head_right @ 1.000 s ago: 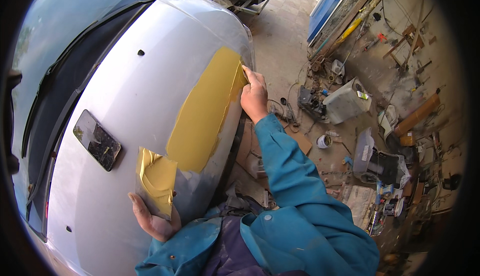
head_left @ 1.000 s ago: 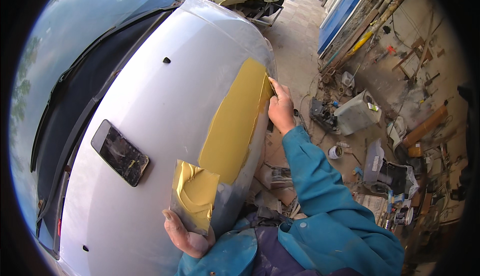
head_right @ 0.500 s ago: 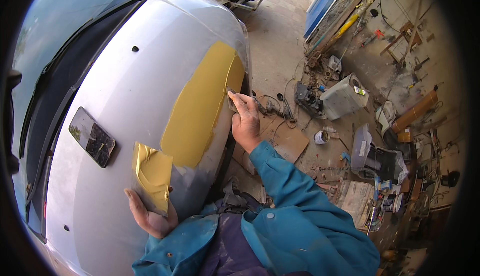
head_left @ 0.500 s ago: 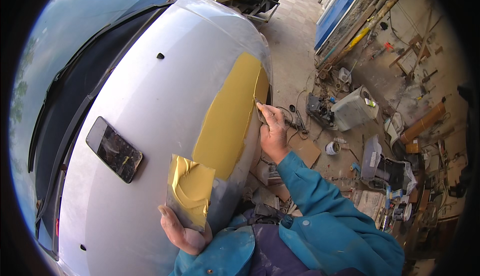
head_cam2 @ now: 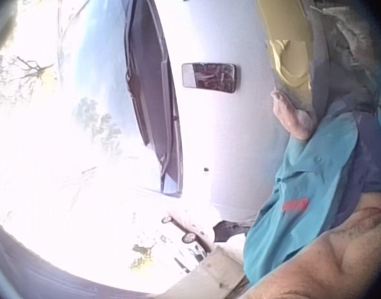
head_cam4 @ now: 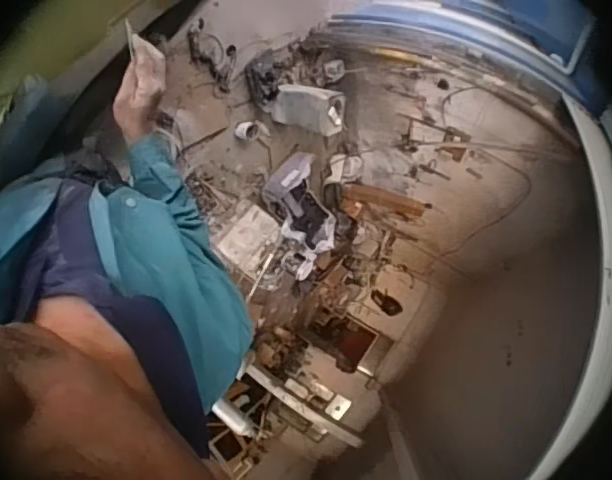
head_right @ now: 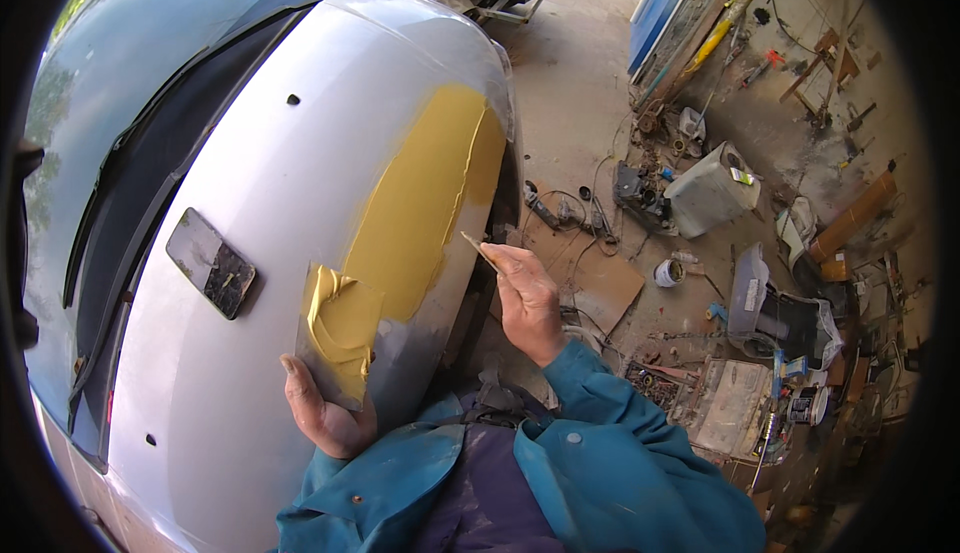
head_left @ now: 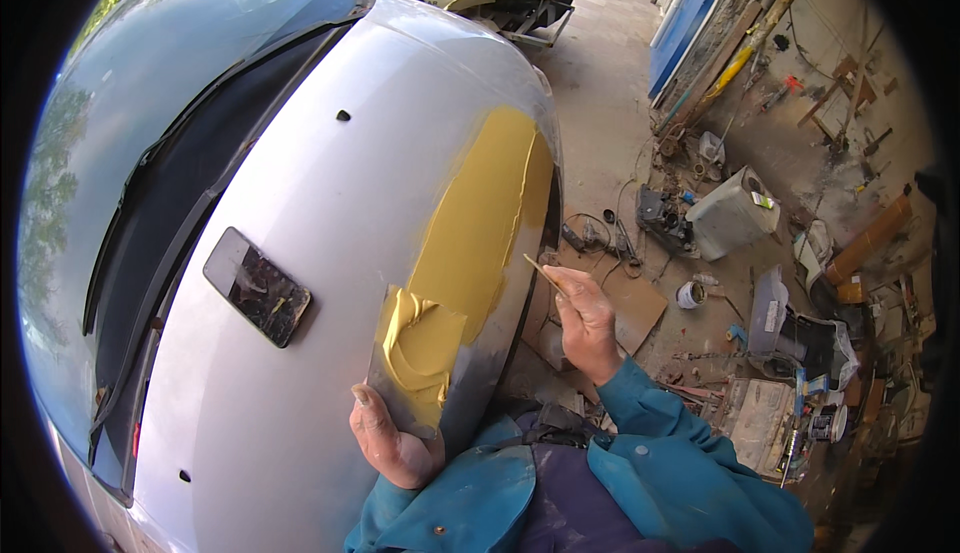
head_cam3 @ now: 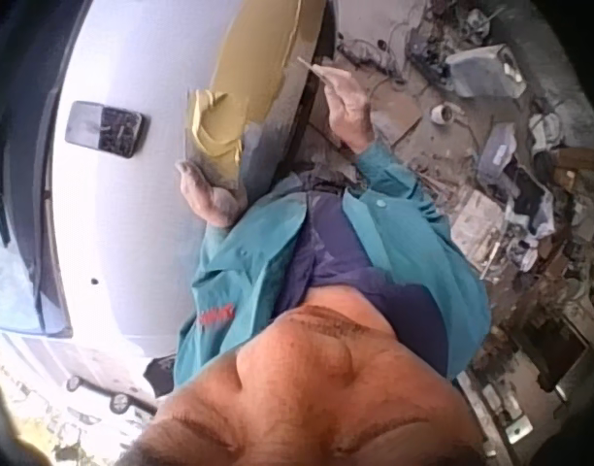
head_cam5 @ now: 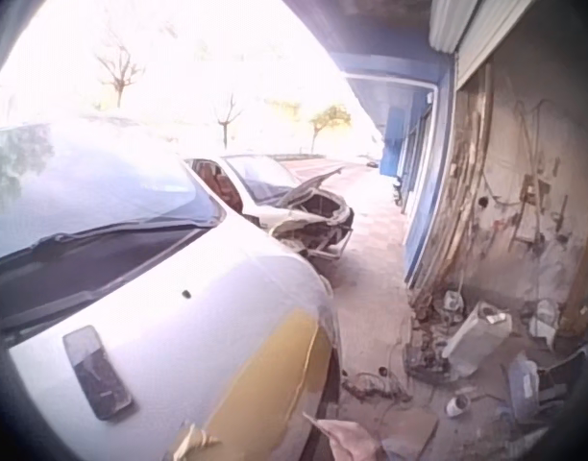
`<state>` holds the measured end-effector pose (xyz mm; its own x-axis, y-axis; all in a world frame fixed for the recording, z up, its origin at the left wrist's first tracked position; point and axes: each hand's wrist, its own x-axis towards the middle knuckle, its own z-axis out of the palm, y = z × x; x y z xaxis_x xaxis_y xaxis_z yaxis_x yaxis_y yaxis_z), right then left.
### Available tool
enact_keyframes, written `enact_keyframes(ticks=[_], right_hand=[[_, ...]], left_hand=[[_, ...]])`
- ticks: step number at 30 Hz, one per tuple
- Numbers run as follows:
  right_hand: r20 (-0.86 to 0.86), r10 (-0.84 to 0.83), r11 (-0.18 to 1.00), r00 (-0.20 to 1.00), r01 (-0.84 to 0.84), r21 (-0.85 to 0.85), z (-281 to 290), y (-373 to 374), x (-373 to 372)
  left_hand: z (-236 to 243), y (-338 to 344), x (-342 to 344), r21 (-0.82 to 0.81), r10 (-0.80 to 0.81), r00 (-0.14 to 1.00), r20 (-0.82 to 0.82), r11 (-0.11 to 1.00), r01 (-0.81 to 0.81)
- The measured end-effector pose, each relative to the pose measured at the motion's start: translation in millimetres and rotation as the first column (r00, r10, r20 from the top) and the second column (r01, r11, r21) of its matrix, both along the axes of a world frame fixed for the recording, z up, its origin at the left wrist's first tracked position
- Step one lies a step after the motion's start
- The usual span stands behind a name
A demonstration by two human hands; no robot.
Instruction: The person applies yellow body filler to a silver car's front fender using a small metal spreader and a larger putty knife. They repeatedly scoop filler from the larger knife and smooth it over the fender surface, working the material into an even layer.
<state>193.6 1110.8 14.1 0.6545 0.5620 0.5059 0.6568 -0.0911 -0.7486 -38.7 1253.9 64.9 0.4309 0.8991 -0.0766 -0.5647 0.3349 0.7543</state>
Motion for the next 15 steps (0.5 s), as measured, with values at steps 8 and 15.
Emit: enact_keyframes(ticks=[8, 15], right_hand=[[0.241, 0.247, 0.966, 0.939, -0.257, 0.013, 103, 13, -47], [0.358, 0.322, 0.943, 0.877, -0.331, -0.036, 103, 27, -74]], left_hand=[[4, -8, -1, 0.296, -0.039, 0.995, -0.092, 0.953, 0.065], [12, -10, -6, 0.470, -0.070, 0.957, -0.282, 0.859, 0.202]])
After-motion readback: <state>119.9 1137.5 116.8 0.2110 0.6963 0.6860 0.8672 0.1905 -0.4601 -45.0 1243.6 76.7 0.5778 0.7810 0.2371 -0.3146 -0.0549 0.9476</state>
